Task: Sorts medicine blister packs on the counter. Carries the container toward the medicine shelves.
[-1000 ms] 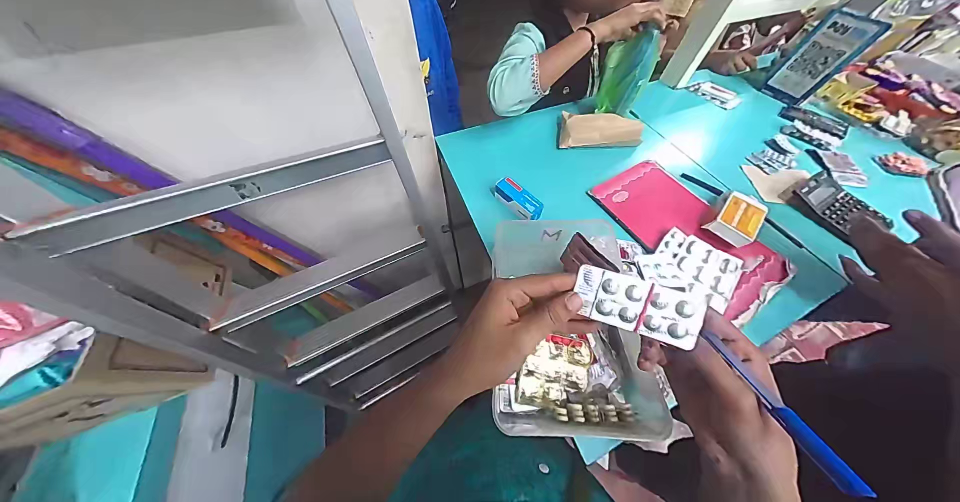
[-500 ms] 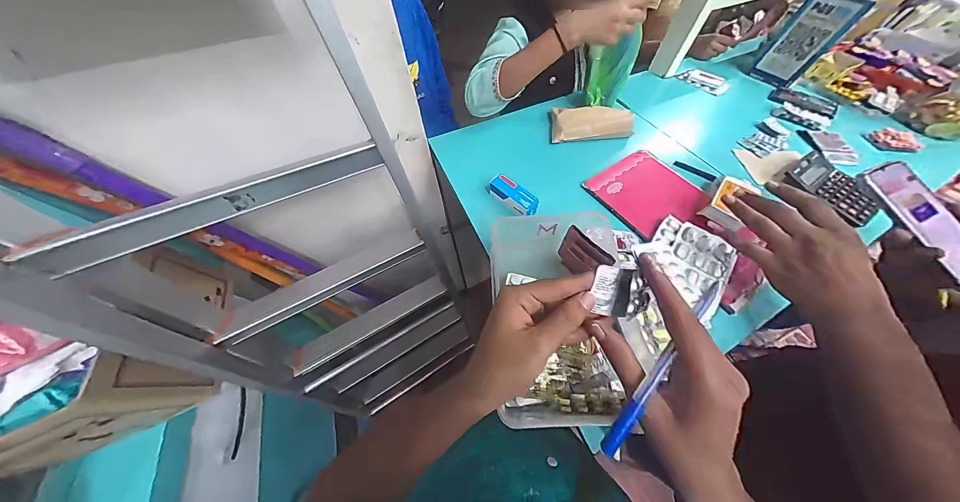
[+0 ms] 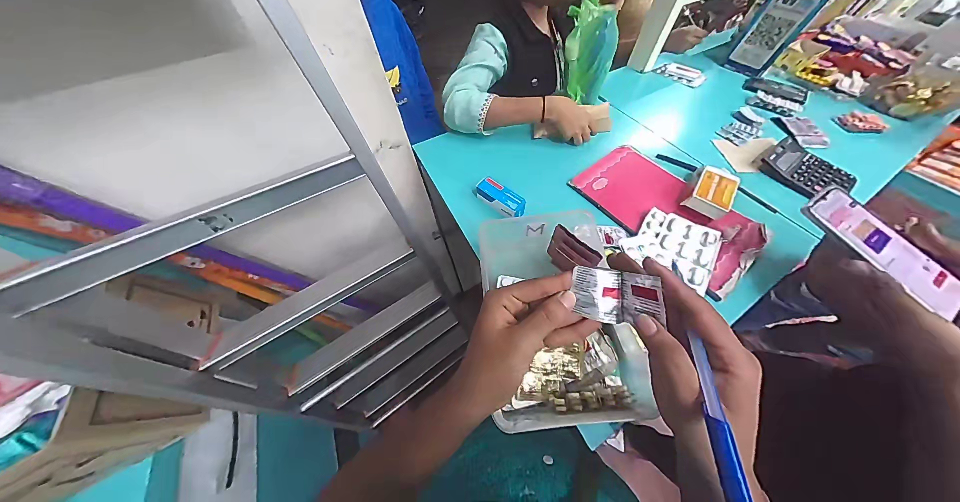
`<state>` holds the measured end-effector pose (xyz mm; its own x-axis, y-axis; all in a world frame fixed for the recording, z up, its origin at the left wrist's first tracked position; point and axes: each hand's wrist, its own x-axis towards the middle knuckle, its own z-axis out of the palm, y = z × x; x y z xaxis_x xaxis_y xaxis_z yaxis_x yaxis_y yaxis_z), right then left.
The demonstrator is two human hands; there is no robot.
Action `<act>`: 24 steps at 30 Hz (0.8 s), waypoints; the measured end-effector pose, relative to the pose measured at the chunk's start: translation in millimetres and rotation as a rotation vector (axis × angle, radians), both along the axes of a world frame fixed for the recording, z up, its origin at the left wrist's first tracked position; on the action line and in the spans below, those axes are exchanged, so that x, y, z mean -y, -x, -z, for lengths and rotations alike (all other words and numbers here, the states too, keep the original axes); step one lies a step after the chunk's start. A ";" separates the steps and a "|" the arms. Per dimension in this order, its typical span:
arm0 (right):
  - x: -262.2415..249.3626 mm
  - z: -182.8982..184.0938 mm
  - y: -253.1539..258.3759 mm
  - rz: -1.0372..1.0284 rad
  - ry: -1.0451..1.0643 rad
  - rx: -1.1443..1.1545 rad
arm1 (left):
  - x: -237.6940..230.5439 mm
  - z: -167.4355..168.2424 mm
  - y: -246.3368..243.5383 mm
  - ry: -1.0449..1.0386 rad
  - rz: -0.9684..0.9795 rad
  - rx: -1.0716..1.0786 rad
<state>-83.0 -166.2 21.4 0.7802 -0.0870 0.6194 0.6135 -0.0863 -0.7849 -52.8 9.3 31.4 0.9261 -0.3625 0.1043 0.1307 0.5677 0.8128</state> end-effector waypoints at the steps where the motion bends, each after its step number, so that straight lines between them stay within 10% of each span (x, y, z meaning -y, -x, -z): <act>1: 0.2 0.2 -0.5 -0.012 -0.011 0.003 | -0.6 0.1 -0.7 0.009 0.008 -0.010; 24: 0.6 -0.9 -1.1 0.185 0.388 0.223 | -16.1 4.1 -4.2 0.050 0.012 -0.060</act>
